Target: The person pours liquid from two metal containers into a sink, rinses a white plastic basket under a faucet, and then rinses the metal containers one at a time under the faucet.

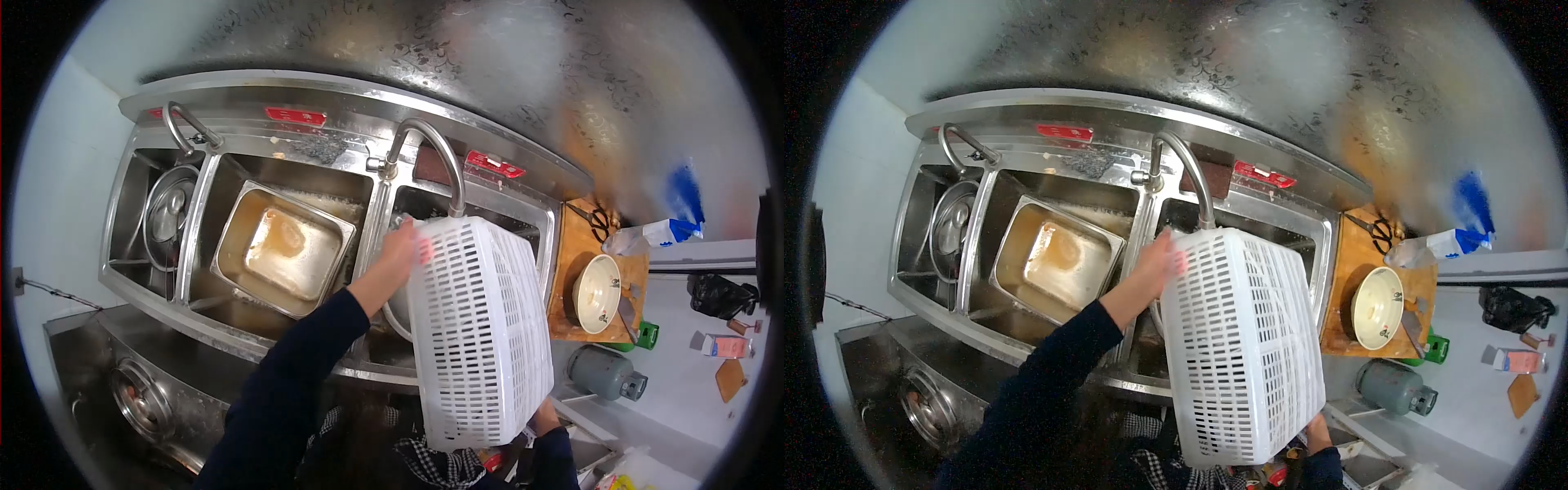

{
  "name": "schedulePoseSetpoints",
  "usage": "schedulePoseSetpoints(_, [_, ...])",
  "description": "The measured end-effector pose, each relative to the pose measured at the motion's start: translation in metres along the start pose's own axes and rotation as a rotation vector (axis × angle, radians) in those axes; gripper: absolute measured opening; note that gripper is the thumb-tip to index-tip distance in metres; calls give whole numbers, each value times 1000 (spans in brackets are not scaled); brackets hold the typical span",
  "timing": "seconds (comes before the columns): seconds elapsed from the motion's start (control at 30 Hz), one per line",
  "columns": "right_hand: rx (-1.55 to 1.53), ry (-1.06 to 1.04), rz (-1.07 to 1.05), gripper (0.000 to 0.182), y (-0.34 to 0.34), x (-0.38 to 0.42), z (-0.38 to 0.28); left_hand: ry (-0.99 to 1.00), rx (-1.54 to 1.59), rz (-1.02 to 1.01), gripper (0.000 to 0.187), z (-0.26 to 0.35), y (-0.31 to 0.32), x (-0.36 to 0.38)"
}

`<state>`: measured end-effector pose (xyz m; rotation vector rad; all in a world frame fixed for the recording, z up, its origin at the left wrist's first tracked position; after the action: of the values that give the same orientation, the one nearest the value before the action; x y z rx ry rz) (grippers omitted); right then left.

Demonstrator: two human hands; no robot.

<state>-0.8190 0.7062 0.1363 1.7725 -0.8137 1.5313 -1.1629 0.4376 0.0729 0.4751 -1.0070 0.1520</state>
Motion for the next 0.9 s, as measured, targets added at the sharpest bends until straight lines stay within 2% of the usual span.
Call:
schedulePoseSetpoints(0.1, [68, -130, 22, 51, -20, -17, -21, 96, 198, -50, 37, 9, -11, 41])
schedulePoseSetpoints(0.3, [81, -267, 32, 53, -27, -76, -47, 131, 383, 182, 37, 18, -32, 116])
schedulePoseSetpoints(0.4, [-8, -260, -81, 53, -1, -113, -41, 290, 410, 22, 38, 10, -35, 140])
schedulePoseSetpoints(0.5, [-115, -169, -299, 62, 33, -107, -21, 380, 392, 106, 38, 0, -24, 146])
schedulePoseSetpoints(0.6, [41, -105, -281, 68, 58, -74, -9, 571, 401, 66, 38, -5, -8, 137])
schedulePoseSetpoints(0.63, [57, -131, -268, 74, 60, -67, -11, 698, 305, 31, 35, -9, -7, 133])
schedulePoseSetpoints(0.73, [128, -313, 15, 76, 89, -39, -10, 678, 285, -3, 31, -27, -3, 123])
schedulePoseSetpoints(0.83, [56, -252, 143, 76, 92, -50, -13, 742, 281, -10, 28, -24, 10, 159])
schedulePoseSetpoints(0.9, [158, -334, 263, 74, 102, -34, -15, 807, 188, -8, 25, -34, 14, 164])
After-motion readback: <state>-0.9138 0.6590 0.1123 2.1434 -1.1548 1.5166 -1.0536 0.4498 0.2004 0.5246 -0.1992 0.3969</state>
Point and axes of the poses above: each hand's wrist, its own x-axis away from the middle knuckle, its own y-axis out of the palm, z = x × y, the point moved 3 cm from there along -x, towards the middle knuckle, and after that the axes turned 12 degrees about z, right-handed, at the moved point
